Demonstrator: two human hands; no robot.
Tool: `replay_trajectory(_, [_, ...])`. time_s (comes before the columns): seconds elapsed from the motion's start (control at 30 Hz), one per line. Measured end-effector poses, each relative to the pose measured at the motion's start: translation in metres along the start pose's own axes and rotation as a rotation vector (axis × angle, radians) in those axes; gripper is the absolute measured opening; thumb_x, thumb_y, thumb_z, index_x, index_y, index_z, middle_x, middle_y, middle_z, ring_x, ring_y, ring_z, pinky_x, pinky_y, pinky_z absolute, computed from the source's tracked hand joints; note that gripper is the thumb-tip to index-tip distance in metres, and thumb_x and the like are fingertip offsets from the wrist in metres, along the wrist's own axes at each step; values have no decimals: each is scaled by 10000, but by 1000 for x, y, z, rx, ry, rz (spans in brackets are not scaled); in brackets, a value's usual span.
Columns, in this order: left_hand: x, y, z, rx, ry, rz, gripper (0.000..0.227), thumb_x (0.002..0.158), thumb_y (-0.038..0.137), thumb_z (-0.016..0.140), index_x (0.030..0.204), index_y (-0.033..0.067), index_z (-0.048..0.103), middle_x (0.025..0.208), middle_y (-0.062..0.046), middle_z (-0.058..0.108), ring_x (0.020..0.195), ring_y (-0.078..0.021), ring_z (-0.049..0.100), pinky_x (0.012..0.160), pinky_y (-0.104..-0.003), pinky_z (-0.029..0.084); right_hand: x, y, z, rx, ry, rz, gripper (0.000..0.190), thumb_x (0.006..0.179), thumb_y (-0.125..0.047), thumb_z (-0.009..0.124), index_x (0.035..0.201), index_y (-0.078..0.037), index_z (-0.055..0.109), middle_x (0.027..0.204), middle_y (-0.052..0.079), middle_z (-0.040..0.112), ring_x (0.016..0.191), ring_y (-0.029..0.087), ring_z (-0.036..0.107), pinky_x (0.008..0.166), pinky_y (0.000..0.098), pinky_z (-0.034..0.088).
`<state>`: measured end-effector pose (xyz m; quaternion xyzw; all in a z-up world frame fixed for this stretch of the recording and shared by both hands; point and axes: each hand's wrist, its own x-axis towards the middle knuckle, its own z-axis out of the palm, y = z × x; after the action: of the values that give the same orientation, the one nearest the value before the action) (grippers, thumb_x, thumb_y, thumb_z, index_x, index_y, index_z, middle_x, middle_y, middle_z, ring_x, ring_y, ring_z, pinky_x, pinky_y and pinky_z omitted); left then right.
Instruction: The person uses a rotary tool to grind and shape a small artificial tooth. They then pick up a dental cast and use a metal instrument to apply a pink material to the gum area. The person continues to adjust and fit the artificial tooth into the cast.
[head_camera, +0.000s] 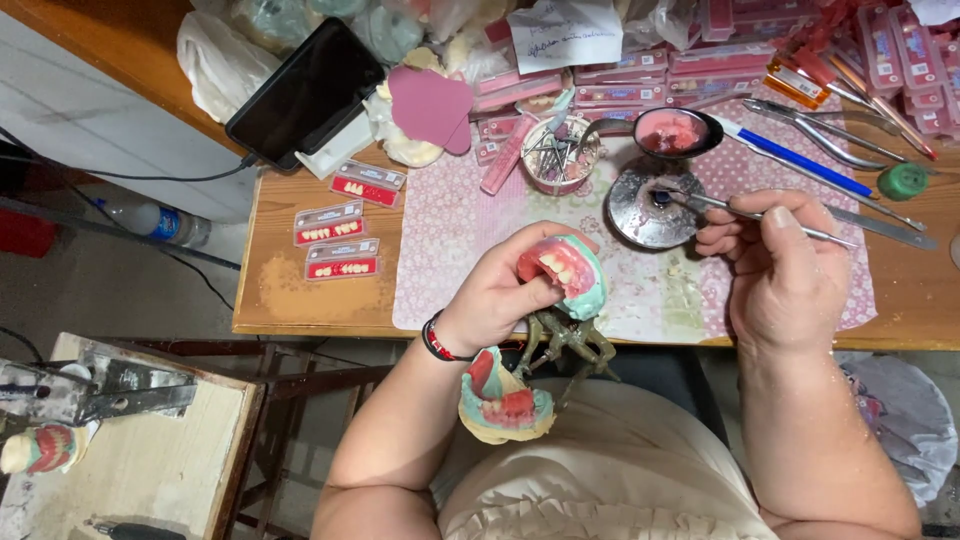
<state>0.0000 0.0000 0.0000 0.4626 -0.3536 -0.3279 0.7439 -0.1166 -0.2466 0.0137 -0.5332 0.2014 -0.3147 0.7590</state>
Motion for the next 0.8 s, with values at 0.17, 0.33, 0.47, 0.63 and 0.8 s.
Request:
replay_trajectory(0.17, [-1,1,-1,-4,5,-23,530,1002,229,749,1431,33,508,1234,-31,651,1063,-99,609,981,-267,498,1,1,-2,6,-1,11,256,1002,-268,601,1079,-33,667,959,191,729,722,236,727,693,279,650])
replay_trajectory(0.33, [9,25,3,107,44,-87,342,1024,160,693,1320,40,568,1108,8,672,964,-70,599,902,-237,500,2,3,-5,5,-11,7,262,1004,-266,596,1084,-27,665,954,194,724,720,237,728,684,278,639])
replay_trajectory(0.47, [16,33,1,217,145,-197,257,986,194,692,1207,80,625,995,9,660,832,-65,577,690,-214,500,3,4,-5,37,0,16,266,979,-260,616,1077,-18,670,952,204,728,708,249,727,681,286,645])
replay_trajectory(0.63, [25,37,-3,296,182,-345,204,955,253,691,1095,108,659,914,6,651,716,-64,552,494,-209,512,3,2,-3,36,15,-4,259,1005,-245,595,1082,-7,660,953,208,719,711,257,716,695,307,652])
replay_trajectory(0.8, [29,21,-10,324,200,-465,242,933,264,699,1122,116,672,949,-9,714,669,-68,558,455,-217,491,10,-13,2,117,28,-36,271,937,-265,665,1105,-63,597,931,239,713,680,274,711,615,291,603])
